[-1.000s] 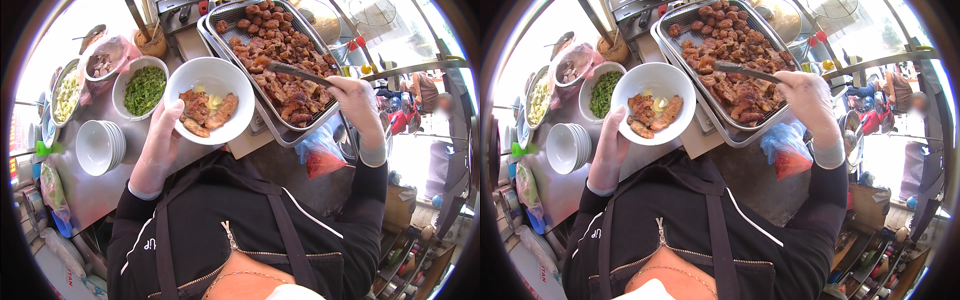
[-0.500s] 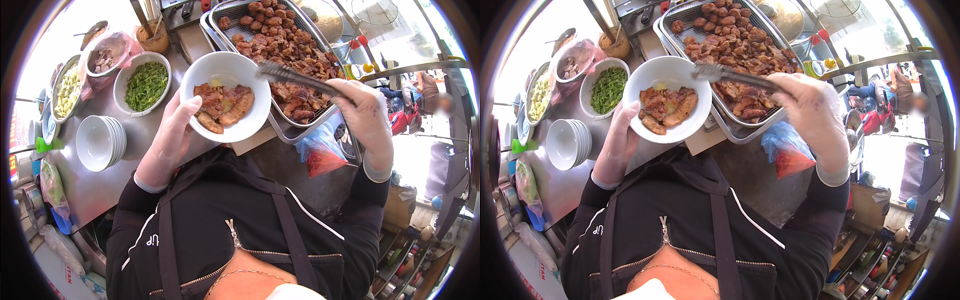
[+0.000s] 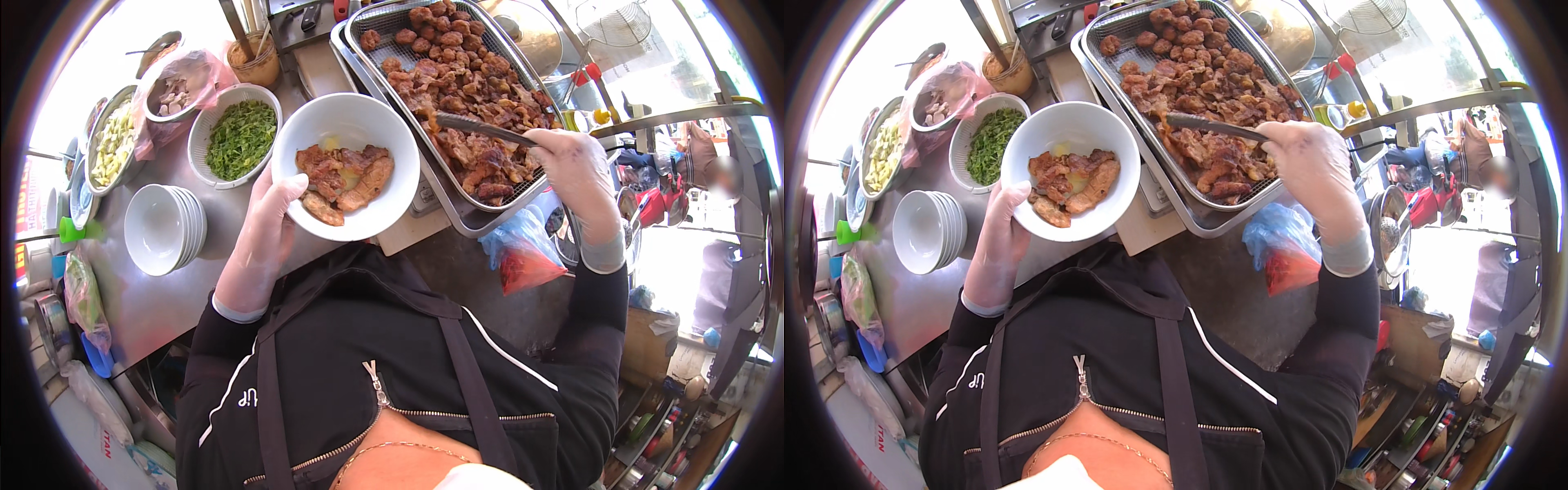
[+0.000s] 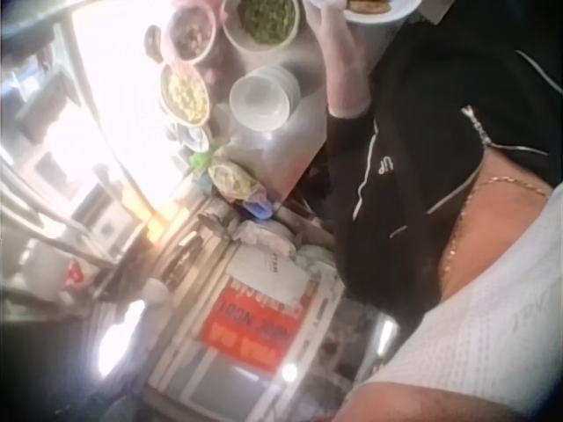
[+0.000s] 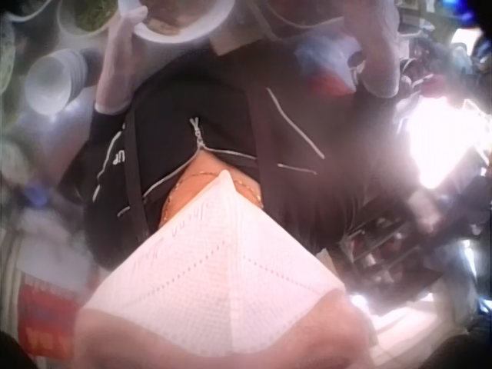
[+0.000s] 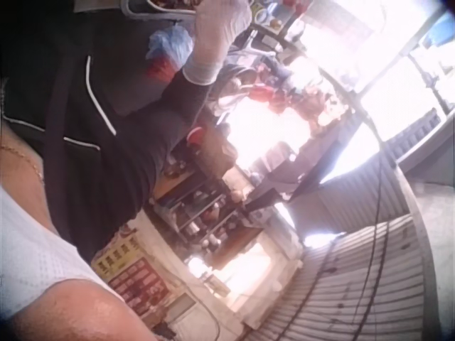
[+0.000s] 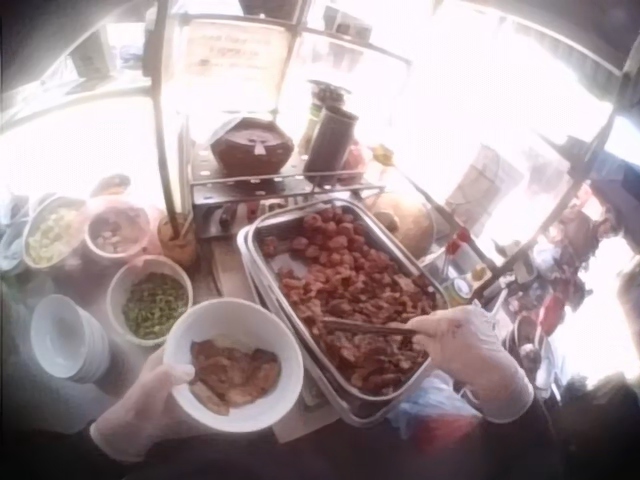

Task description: The person assembles bowls of food at a street stall. They scoop sliced potatoes and fried meat into bowls, add chopped green herbs, and pour a dark sauce over the contents. The person repeats this process for multiple bowls, handling ingredients and serving utensils throughout.

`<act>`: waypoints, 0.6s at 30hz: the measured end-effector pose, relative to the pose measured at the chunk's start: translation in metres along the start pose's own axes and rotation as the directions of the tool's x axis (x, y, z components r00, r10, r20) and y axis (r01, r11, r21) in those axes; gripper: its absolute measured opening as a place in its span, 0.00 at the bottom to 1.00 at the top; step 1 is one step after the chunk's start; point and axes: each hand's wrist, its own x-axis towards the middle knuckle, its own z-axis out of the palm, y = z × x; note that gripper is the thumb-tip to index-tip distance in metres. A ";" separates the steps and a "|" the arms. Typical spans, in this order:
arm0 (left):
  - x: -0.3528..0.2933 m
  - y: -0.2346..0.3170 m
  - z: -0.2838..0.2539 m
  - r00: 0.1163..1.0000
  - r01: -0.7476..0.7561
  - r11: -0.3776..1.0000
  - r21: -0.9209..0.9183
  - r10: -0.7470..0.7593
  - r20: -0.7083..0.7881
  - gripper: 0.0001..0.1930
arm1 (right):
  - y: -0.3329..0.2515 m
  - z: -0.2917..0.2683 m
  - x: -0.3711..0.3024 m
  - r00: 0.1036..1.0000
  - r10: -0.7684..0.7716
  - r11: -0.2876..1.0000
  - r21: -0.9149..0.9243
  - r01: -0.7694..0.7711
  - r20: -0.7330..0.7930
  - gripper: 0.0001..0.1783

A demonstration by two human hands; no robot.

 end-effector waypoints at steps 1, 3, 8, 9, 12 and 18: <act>0.000 -0.001 0.001 1.000 0.001 1.000 -0.004 -0.001 0.003 0.35 | 0.004 -0.003 -0.003 0.999 0.017 0.998 0.056 -0.016 -0.030 0.11; -0.001 0.001 0.008 1.000 0.001 1.000 -0.021 -0.001 0.010 0.35 | 0.010 -0.012 -0.008 0.996 0.053 0.985 0.167 -0.040 -0.077 0.11; 0.005 -0.003 0.017 1.000 0.005 1.000 0.008 -0.005 0.017 0.35 | 0.007 -0.032 -0.027 0.988 0.138 0.861 0.500 -0.088 -0.063 0.12; 0.006 -0.003 0.019 1.000 -0.012 1.000 0.012 0.012 0.025 0.35 | -0.001 -0.033 -0.028 0.997 0.057 0.888 0.460 -0.023 -0.061 0.12; 0.007 -0.005 0.023 0.998 -0.040 0.999 0.007 0.040 0.038 0.35 | -0.036 -0.032 -0.022 0.987 -0.151 0.946 0.283 0.160 -0.051 0.14; 0.001 -0.005 0.025 0.999 0.049 0.996 -0.078 -0.047 0.025 0.33 | -0.043 -0.031 -0.019 0.975 -0.206 0.974 0.081 0.212 -0.080 0.14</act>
